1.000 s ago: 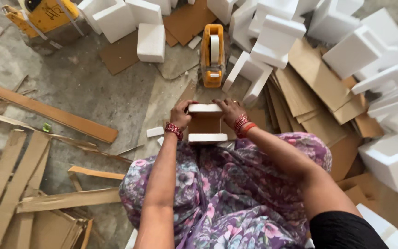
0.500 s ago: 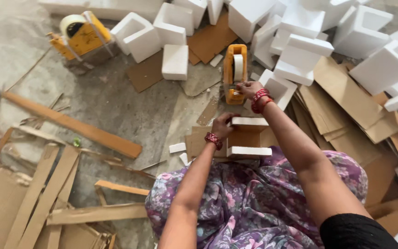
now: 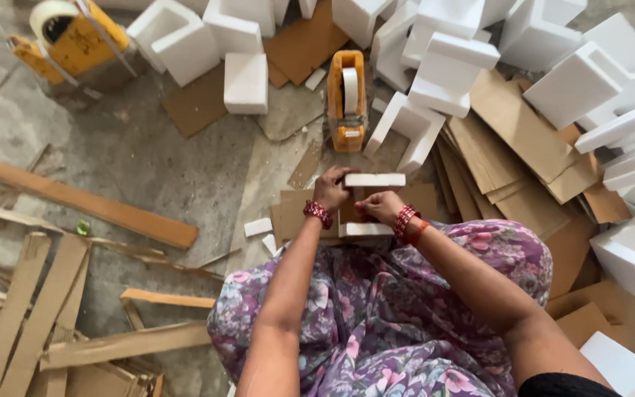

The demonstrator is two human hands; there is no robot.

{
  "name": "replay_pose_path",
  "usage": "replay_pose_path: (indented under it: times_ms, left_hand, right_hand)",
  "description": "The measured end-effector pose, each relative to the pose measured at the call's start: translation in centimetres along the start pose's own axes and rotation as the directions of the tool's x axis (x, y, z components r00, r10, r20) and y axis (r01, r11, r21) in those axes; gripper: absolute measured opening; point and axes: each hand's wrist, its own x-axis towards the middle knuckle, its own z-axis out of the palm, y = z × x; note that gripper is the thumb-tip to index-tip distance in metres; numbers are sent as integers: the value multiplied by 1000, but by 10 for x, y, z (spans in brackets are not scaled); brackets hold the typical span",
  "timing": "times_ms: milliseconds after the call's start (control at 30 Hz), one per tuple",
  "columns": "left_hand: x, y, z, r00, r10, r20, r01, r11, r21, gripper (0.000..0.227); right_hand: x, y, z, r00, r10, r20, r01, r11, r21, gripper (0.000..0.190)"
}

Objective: The person sits on the floor and repeatedly assembles small cardboard boxes by inserting white foam inserts into the box base and then closing the lid. The person uses a tape dispenser to seal each box before setting it aside.

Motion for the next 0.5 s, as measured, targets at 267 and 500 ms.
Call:
replay_pose_path:
  times_ms: [267,500]
  left_hand:
    - [0,8,-11,990,-29,140,34,999,-32,57]
    - [7,-17,-10,912,-124,390,242,933,-267,50]
  right_hand:
    - [48,28,1,988,-117,102,105,987,119,24]
    - [77,51,17,997,56,-54,-43,974,222,36]
